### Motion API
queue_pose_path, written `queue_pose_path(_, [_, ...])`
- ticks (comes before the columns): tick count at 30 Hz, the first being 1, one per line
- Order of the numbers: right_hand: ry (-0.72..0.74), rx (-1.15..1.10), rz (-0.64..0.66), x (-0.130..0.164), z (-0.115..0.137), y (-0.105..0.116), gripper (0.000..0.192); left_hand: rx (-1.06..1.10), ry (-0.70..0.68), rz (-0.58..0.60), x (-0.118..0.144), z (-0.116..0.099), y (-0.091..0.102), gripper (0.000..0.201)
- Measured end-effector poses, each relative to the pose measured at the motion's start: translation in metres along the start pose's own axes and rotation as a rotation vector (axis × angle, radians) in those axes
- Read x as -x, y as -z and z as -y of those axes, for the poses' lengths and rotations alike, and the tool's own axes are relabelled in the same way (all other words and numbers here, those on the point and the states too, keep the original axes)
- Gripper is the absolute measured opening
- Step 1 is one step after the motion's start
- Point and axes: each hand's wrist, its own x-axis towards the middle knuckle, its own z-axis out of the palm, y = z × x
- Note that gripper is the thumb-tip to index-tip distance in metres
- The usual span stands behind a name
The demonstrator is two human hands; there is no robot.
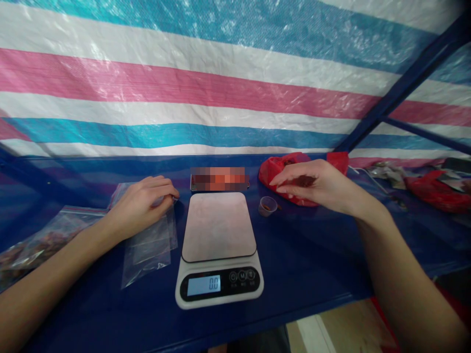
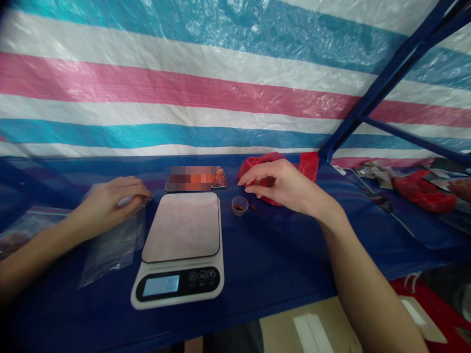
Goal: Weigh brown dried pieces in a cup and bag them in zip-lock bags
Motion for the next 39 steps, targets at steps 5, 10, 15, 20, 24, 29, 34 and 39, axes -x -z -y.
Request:
queue_pose_path(5, [-0.132, 0.001, 0.227, 0.004, -0.014, 0.007, 0.024, 0.006, -0.006, 0.005, 0.002, 0.002, -0.002, 0.028])
queue_pose_path(10, [-0.273, 0.120, 0.343, 0.002, -0.029, -0.010, 0.016, 0.004, -0.001, 0.022, 0.003, 0.004, -0.004, 0.029])
queue_pose_path(15, [-0.271, 0.143, 0.383, 0.004, -0.029, -0.018, 0.013, -0.001, -0.018, 0.016, 0.002, 0.004, -0.004, 0.030])
queue_pose_path(20, [-0.170, 0.113, 0.136, 0.002, -0.016, -0.007, 0.018, -0.013, -0.025, 0.018, 0.001, 0.004, -0.003, 0.030])
queue_pose_path(24, [-0.072, 0.018, 0.030, 0.001, 0.000, -0.008, 0.028, -0.012, -0.021, 0.020, 0.001, 0.003, -0.003, 0.030])
queue_pose_path(29, [-0.058, 0.022, 0.075, -0.001, -0.002, -0.008, 0.030, -0.011, -0.023, 0.010, 0.001, 0.003, -0.003, 0.031])
queue_pose_path(34, [-0.100, 0.292, -0.286, -0.008, -0.040, 0.008, 0.021, 0.003, -0.030, -0.005, 0.001, 0.003, -0.003, 0.030])
queue_pose_path(39, [-0.139, 0.640, -0.158, -0.015, -0.081, 0.009, 0.023, 0.007, -0.014, -0.023, 0.000, 0.001, -0.002, 0.031])
